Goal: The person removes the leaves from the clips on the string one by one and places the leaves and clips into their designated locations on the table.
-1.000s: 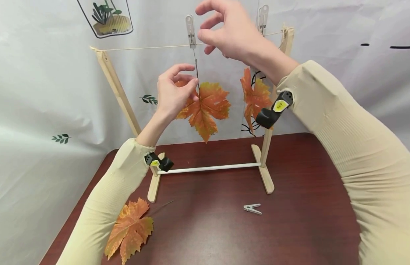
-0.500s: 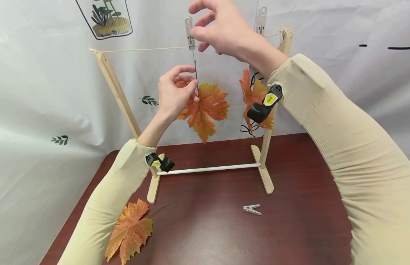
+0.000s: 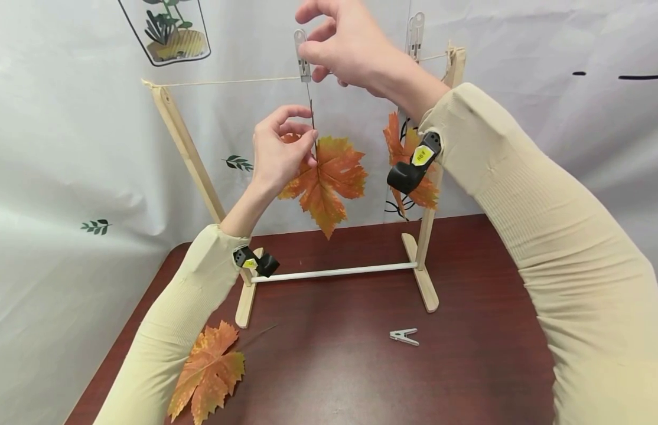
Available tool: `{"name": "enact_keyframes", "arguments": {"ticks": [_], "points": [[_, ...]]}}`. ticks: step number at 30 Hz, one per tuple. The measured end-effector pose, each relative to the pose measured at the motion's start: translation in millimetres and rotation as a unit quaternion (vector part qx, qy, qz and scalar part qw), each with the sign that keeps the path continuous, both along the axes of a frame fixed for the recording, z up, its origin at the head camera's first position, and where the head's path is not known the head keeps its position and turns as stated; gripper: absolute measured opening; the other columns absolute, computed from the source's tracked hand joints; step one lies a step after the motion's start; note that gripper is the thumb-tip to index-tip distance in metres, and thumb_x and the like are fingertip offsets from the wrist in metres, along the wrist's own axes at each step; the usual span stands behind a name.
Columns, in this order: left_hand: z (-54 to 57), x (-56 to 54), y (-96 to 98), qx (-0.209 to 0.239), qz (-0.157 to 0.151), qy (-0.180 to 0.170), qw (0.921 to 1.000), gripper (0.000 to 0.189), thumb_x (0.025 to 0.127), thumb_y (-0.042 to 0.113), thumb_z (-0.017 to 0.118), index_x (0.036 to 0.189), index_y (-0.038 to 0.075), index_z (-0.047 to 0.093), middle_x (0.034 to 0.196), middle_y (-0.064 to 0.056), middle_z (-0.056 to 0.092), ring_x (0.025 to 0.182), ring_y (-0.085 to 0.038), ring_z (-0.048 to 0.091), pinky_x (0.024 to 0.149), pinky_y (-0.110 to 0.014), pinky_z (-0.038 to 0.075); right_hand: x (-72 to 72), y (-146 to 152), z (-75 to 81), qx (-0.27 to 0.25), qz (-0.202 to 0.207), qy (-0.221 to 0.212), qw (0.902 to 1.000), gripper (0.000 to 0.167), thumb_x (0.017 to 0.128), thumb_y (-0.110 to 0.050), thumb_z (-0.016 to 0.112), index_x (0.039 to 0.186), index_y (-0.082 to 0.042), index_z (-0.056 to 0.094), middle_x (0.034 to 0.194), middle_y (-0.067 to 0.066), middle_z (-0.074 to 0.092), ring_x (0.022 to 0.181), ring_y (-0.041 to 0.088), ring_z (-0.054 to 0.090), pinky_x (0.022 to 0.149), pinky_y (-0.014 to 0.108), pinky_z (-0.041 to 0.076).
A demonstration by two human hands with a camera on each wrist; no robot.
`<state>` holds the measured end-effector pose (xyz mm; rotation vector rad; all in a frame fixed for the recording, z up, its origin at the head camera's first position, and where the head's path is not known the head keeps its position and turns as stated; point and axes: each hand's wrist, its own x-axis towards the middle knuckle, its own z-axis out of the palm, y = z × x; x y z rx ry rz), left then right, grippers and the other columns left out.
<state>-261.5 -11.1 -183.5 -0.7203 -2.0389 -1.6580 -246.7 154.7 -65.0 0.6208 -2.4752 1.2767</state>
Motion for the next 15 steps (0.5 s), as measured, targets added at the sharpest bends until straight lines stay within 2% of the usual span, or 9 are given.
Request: {"name": "enact_keyframes", "arguments": {"ticks": [9,15], "points": [[-0.1,0.0,0.2,-0.007,0.003,0.003,1.0000,0.022,0.091,0.004,0.072,0.113,0.007,0.068,0.084,-0.009,0.069,0.050,-0.029,0.061,0.051,-0.031,0.056,-3.0,-2.2,-0.2,-0.009,0.002,-0.010,0.9999,0.043,0.100,-0.021,0.060,0.142,-0.016,0.051,0.120,0.006,0.058,0.087,0.020,0.064,0.052,0.021,0.043],[-0.8,0.0,0.2,-0.008,0.008,0.009,0.9999,0.022,0.091,0.004,0.072,0.113,0.006,0.069,0.084,-0.008,0.070,0.051,-0.033,0.061,0.051,-0.034,0.056,-5.2,-3.4,-0.4,-0.007,0.001,-0.009,0.9999,0.044,0.101,-0.022,0.059,0.143,-0.013,0.050,0.115,0.003,0.057,0.083,0.017,0.064,0.051,0.020,0.043]]}}
